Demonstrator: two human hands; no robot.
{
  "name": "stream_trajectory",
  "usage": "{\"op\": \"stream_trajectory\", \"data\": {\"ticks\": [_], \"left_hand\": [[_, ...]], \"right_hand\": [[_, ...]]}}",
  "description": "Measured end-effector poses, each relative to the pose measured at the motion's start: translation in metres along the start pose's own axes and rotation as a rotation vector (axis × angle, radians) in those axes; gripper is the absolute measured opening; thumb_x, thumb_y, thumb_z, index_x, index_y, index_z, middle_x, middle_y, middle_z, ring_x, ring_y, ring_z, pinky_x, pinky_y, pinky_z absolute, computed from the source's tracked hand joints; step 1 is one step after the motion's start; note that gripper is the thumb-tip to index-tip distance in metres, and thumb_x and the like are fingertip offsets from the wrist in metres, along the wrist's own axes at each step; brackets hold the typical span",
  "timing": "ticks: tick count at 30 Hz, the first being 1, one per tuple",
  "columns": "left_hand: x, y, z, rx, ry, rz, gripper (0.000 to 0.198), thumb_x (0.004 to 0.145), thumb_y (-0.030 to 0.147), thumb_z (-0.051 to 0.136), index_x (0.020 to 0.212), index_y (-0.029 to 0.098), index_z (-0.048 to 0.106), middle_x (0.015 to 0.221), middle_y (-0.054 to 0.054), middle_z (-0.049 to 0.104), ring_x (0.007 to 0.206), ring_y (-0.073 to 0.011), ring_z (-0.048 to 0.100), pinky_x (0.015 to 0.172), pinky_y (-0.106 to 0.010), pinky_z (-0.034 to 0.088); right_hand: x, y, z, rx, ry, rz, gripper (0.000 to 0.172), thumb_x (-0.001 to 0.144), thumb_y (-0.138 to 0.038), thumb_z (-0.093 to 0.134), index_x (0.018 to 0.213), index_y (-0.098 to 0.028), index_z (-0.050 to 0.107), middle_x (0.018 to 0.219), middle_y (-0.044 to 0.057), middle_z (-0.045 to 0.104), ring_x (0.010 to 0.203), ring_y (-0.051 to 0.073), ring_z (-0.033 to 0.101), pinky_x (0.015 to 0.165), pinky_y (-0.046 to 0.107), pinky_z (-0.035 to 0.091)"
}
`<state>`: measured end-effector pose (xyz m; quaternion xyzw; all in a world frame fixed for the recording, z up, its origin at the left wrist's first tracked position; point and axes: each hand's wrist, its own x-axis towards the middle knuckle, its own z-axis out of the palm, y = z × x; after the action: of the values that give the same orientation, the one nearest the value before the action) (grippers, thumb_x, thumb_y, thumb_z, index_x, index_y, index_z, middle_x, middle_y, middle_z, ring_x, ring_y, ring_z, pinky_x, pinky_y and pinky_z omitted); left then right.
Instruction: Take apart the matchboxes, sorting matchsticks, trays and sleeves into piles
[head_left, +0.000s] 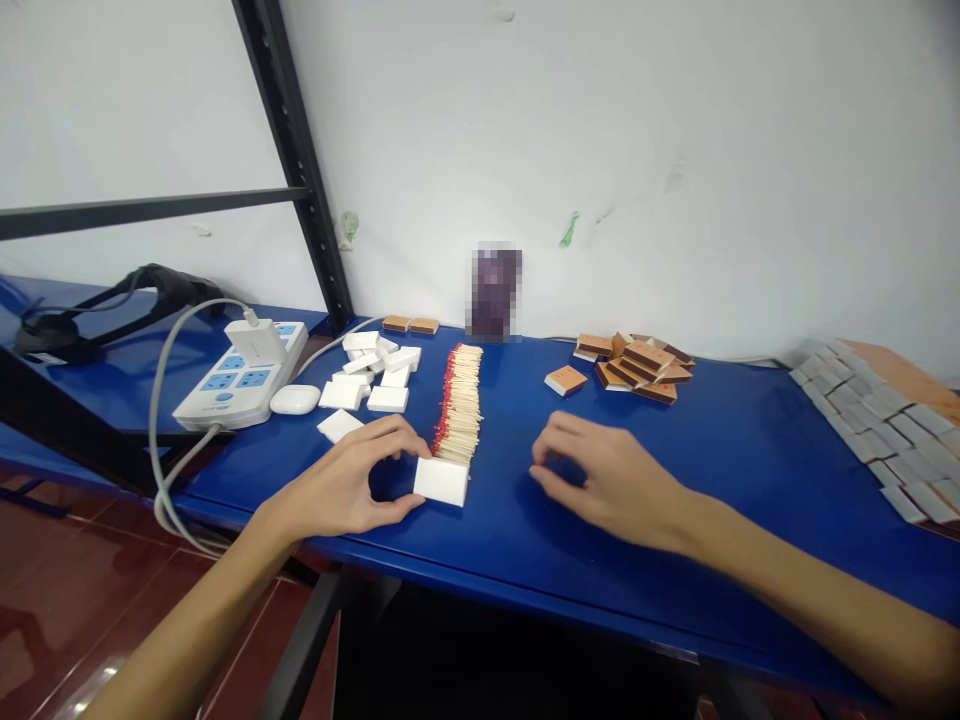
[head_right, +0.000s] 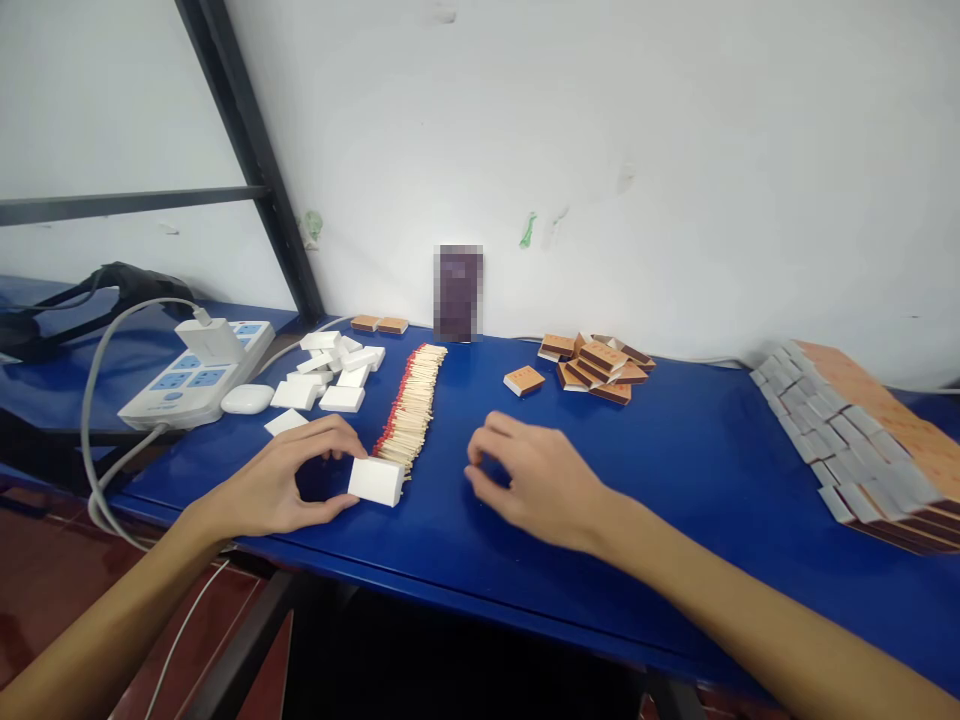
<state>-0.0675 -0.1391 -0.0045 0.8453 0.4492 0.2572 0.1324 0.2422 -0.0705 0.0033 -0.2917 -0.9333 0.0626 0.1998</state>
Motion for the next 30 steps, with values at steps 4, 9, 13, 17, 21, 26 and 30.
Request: {"op": "stream_trajectory", "data": {"ticks": [4,9,13,17,21,26,30], "left_hand": [[0.001,0.001,0.000,0.007,0.019,0.005,0.028,0.082,0.025,0.070,0.108,0.023,0.060,0.109,-0.004,0.062,0.097,-0.0167,0.060,0.084,-0.029,0.050],[0.002,0.003,0.000,0.007,0.019,-0.009,0.027,0.081,0.025,0.069,0.107,0.022,0.059,0.105,-0.003,0.062,0.090,-0.0159,0.058,0.079,-0.028,0.049],[0.002,0.002,0.001,-0.002,0.023,-0.018,0.029,0.081,0.025,0.069,0.108,0.022,0.059,0.104,-0.003,0.062,0.088,-0.0156,0.057,0.078,-0.028,0.049],[0.001,0.001,0.001,-0.026,0.051,0.003,0.029,0.080,0.025,0.069,0.107,0.021,0.059,0.102,-0.003,0.062,0.086,-0.0154,0.056,0.077,-0.029,0.049],[0.000,0.003,0.000,-0.034,0.140,0.002,0.029,0.081,0.025,0.067,0.108,0.022,0.058,0.099,-0.003,0.062,0.084,-0.0155,0.056,0.075,-0.029,0.048],[0.002,-0.001,0.000,0.141,0.437,-0.073,0.027,0.081,0.025,0.065,0.106,0.022,0.054,0.101,-0.004,0.060,0.089,-0.0187,0.056,0.080,-0.033,0.048],[0.004,-0.010,0.003,0.335,0.577,-0.314,0.026,0.085,0.033,0.063,0.107,0.021,0.057,0.109,-0.007,0.057,0.102,-0.0256,0.054,0.093,-0.042,0.045]], "right_hand": [[0.000,-0.028,0.019,-0.016,-0.110,-0.085,0.008,0.093,-0.026,0.056,0.090,-0.020,0.060,0.088,0.001,0.063,0.063,0.012,0.054,0.055,0.026,0.033],[0.010,-0.042,0.036,0.044,-0.050,-0.066,0.018,0.087,-0.033,0.066,0.080,-0.019,0.058,0.076,-0.002,0.062,0.059,0.010,0.049,0.053,0.025,0.026],[0.019,-0.050,0.047,0.122,0.019,-0.055,0.034,0.081,-0.037,0.072,0.063,-0.018,0.049,0.060,-0.004,0.055,0.053,0.008,0.043,0.052,0.026,0.021],[0.024,-0.055,0.055,0.168,0.070,-0.030,0.043,0.078,-0.037,0.073,0.055,-0.018,0.043,0.051,-0.006,0.046,0.047,0.006,0.034,0.051,0.026,0.017],[0.026,-0.058,0.058,0.145,0.128,-0.077,0.041,0.079,-0.037,0.072,0.055,-0.018,0.043,0.050,-0.005,0.046,0.048,0.007,0.034,0.051,0.026,0.017],[0.030,-0.059,0.063,0.108,0.182,-0.098,0.041,0.079,-0.036,0.072,0.055,-0.019,0.044,0.050,-0.005,0.048,0.049,0.007,0.037,0.051,0.027,0.019],[0.033,-0.059,0.065,0.084,0.229,-0.124,0.029,0.082,-0.034,0.069,0.063,-0.019,0.052,0.059,-0.004,0.058,0.052,0.009,0.044,0.054,0.026,0.025]]}}
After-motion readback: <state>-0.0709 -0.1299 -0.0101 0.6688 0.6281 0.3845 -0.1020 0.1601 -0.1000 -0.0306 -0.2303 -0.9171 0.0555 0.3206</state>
